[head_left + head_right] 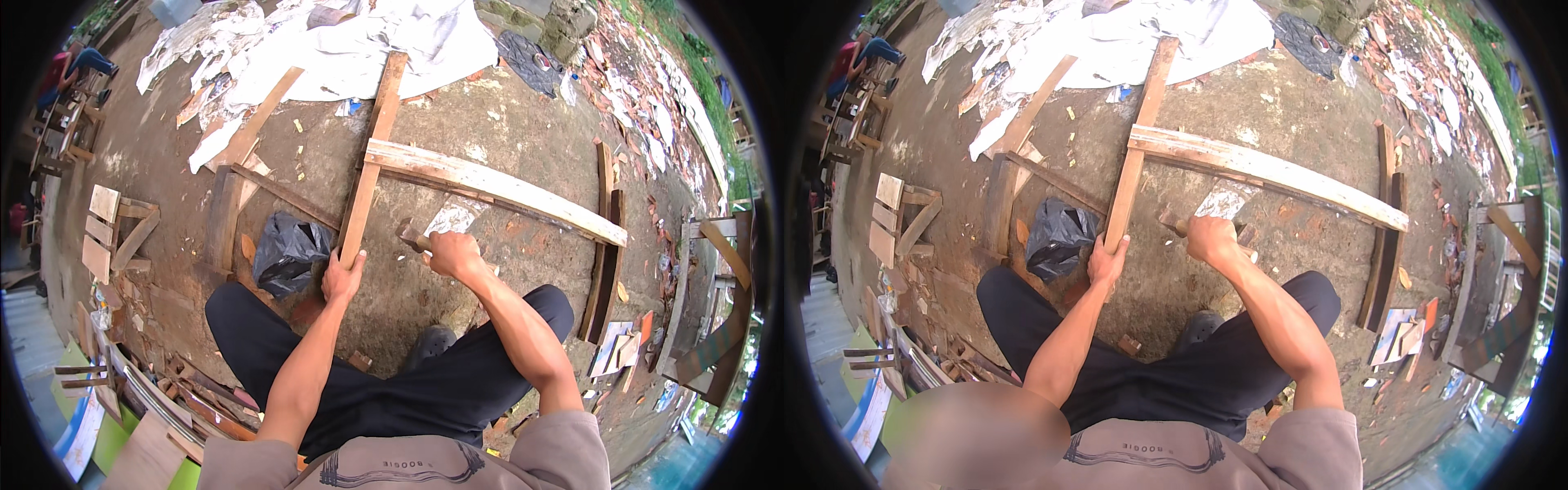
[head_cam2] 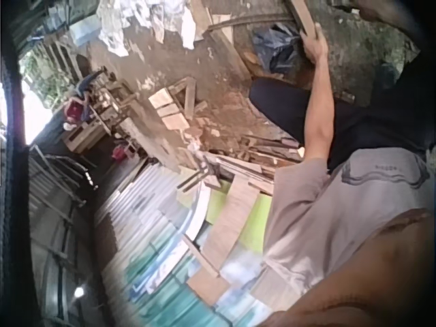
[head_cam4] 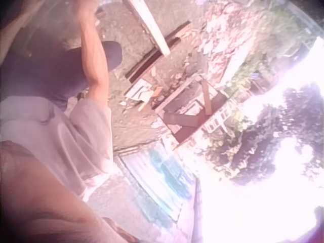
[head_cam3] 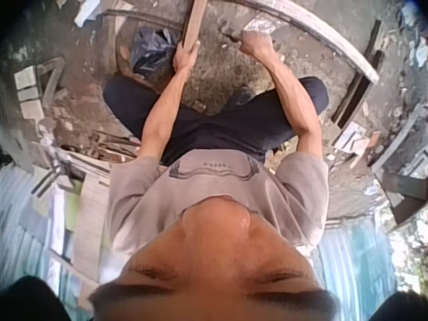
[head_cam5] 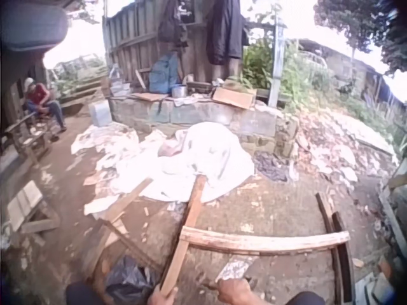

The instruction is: The person sits on the ground and uses a hammer to drive nails into wooden planks, joining them to form a rectangular frame. The person repeatedly positions the planks and hammers nails to secure the joints.

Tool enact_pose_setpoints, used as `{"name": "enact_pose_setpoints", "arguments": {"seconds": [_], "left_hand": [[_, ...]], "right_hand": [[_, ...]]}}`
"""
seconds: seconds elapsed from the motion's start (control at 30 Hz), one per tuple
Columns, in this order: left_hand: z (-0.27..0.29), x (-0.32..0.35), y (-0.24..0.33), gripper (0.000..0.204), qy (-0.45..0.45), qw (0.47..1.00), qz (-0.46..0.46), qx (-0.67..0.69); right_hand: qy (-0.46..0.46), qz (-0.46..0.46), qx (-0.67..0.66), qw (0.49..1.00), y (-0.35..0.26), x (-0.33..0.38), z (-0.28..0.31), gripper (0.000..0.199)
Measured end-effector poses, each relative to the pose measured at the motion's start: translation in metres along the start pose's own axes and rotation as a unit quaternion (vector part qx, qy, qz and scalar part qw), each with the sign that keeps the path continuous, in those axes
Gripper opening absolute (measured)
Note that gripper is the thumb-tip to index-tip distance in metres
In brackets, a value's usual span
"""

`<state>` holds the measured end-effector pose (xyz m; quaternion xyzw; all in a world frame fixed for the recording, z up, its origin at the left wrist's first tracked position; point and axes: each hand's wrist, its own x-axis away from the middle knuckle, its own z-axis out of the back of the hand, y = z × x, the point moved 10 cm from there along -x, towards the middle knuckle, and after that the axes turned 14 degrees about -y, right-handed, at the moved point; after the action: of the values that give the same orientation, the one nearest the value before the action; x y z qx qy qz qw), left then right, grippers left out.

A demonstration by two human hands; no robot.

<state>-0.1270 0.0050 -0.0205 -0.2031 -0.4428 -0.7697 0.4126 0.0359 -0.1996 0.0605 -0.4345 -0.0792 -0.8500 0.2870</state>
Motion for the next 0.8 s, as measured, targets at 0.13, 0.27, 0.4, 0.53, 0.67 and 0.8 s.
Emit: {"name": "enact_pose_setpoints", "arguments": {"seconds": [0.13,0.27,0.4,0.53,0.67,0.8], "left_hand": [[0.001,-0.013,-0.010,0.085,0.005,1.000,-0.027,0.011],[-0.001,-0.012,-0.001,0.087,-0.007,0.998,-0.068,-0.007],[0.001,-0.010,0.006,0.084,-0.037,0.996,-0.085,0.005],[0.001,-0.018,0.003,0.081,-0.037,0.995,-0.090,0.025],[0.000,-0.016,-0.005,0.079,-0.025,0.997,-0.068,0.015],[0.000,-0.010,0.003,0.081,-0.019,0.999,-0.048,-0.008]], "right_hand": [[-0.015,0.003,-0.009,1.000,0.013,-0.002,-0.007,0.038],[-0.044,-0.002,0.000,0.999,0.032,-0.006,-0.006,0.032],[-0.071,0.040,0.026,0.996,0.027,-0.028,0.004,0.029],[-0.098,0.024,0.034,0.994,0.017,-0.054,0.007,0.031],[-0.104,0.067,0.045,0.991,-0.011,-0.056,0.015,0.028],[-0.133,0.075,0.050,0.987,-0.019,-0.073,0.005,0.032]]}}
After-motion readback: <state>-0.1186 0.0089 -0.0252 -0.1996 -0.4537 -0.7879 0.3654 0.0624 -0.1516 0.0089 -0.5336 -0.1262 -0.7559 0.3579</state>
